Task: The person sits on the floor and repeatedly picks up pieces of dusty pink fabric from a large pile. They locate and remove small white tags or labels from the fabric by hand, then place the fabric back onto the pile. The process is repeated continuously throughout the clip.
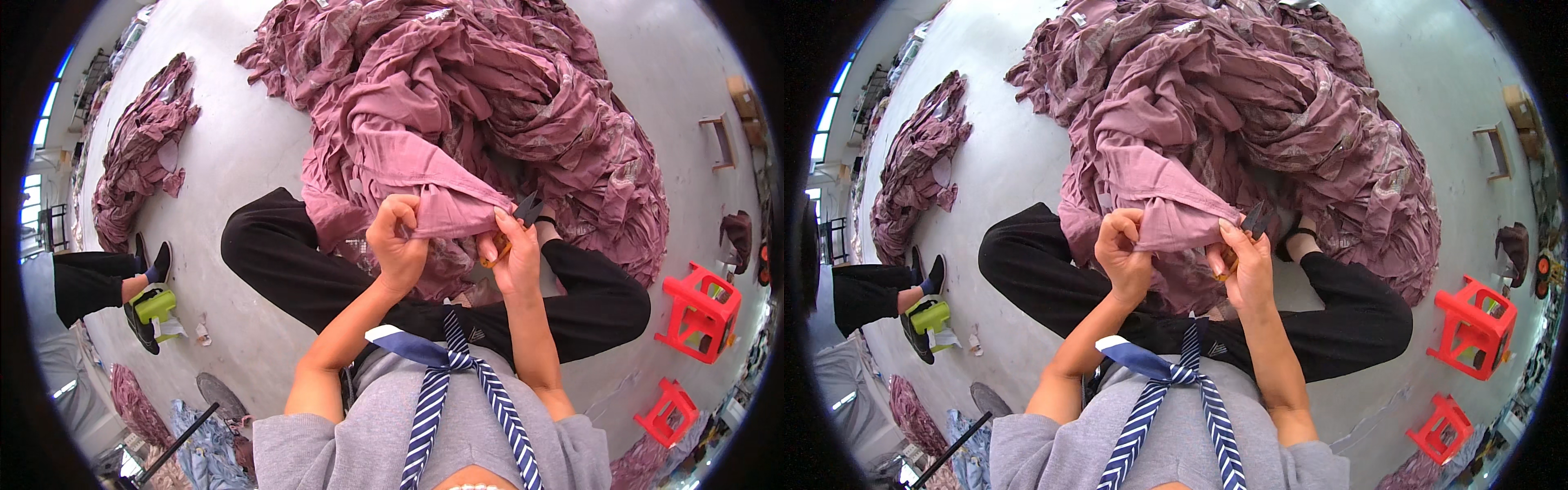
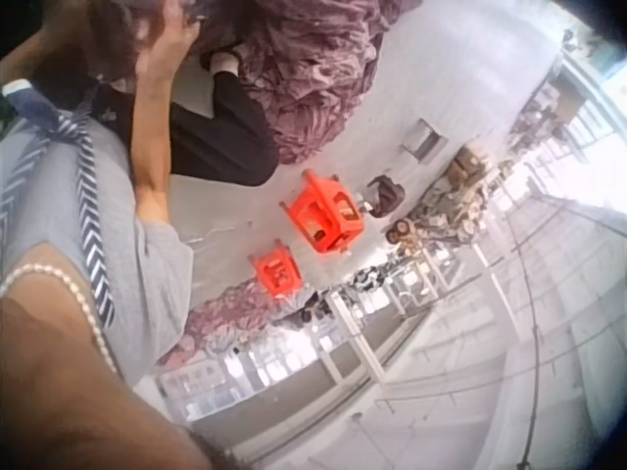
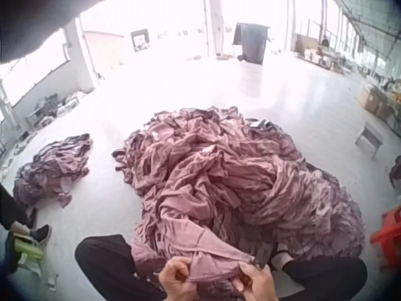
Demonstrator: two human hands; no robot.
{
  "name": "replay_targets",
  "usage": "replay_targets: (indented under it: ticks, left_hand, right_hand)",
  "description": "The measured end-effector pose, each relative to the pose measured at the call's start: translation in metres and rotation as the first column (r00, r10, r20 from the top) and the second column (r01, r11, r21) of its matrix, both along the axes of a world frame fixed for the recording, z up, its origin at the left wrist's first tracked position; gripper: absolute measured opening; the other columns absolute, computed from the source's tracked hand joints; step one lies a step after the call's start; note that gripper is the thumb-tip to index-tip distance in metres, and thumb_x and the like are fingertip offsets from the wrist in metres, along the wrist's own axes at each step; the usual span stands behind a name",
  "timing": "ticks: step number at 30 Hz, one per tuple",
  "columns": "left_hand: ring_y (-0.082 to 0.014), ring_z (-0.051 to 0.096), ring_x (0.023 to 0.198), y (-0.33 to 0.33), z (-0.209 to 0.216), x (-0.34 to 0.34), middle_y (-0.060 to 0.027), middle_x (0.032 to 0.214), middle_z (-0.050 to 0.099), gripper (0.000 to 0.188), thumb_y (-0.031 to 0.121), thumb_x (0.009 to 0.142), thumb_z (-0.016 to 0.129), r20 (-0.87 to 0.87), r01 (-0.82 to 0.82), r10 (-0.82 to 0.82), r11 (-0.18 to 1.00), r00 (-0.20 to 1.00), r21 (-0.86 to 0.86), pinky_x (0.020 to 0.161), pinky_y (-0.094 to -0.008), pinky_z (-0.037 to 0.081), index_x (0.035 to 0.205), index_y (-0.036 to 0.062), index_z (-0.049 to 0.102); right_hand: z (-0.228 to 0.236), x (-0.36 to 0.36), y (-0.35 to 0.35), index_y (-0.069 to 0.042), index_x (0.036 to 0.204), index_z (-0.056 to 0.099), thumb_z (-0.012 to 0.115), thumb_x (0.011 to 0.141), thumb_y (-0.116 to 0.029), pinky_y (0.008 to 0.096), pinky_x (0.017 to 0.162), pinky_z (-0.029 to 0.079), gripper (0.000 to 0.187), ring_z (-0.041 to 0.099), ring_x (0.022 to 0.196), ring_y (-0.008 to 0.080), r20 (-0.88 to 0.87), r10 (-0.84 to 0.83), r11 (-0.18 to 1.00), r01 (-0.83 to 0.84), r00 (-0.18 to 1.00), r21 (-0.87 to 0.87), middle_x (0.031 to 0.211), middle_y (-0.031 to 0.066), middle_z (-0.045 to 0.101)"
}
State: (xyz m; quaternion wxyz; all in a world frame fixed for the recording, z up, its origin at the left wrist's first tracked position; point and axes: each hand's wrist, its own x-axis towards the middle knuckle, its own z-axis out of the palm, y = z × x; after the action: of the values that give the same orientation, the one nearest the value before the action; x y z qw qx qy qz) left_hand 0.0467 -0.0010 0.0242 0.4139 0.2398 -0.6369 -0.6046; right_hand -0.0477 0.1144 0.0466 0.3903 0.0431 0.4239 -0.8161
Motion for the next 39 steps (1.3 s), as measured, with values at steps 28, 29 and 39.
replay_targets:
  ticks: [28, 29, 39]
  left_hand:
    - [-0.0075, 0.059, 0.072, -0.016, -0.007, -0.003, 0.0024, 0.074, 0.050, 0.023, -0.002, 0.079, 0.060, -0.290, 0.293, -0.120, 0.670, 0.950, 0.683, 0.067, -0.0197, 0.048, 0.080, 0.0104, 0.040]
    - [-0.0059, 0.056, 0.070, -0.016, -0.010, -0.003, 0.0032, 0.074, 0.050, 0.023, -0.002, 0.080, 0.060, -0.281, 0.283, -0.118, 0.685, 0.952, 0.672, 0.064, -0.0187, 0.046, 0.079, 0.0106, 0.040]
    - [-0.0071, 0.057, 0.072, -0.016, -0.010, -0.002, 0.0020, 0.076, 0.054, 0.021, 0.004, 0.082, 0.062, -0.297, 0.294, -0.110, 0.654, 0.948, 0.697, 0.064, -0.0221, 0.050, 0.080, 0.0112, 0.041]
  right_hand:
    - [0.001, -0.019, -0.048, -0.002, 0.082, 0.062, 0.072, 0.070, -0.005, 0.0227, 0.051, 0.039, 0.017, 0.047, 0.057, 0.0105, -0.824, 0.411, 0.911, -0.204, 0.391, 0.358, 0.070, 0.0038, 0.055]
    - [-0.002, -0.017, -0.047, -0.001, 0.081, 0.061, 0.072, 0.071, -0.004, 0.0218, 0.050, 0.038, 0.015, 0.046, 0.057, 0.0088, -0.800, 0.394, 0.918, -0.229, 0.452, 0.323, 0.070, 0.0030, 0.055]
    - [0.007, -0.010, -0.042, -0.001, 0.079, 0.060, 0.067, 0.081, -0.004, 0.0155, 0.049, 0.032, 0.008, 0.043, 0.056, 0.0003, -0.697, 0.357, 0.932, -0.185, 0.622, 0.313, 0.067, -0.0039, 0.054]
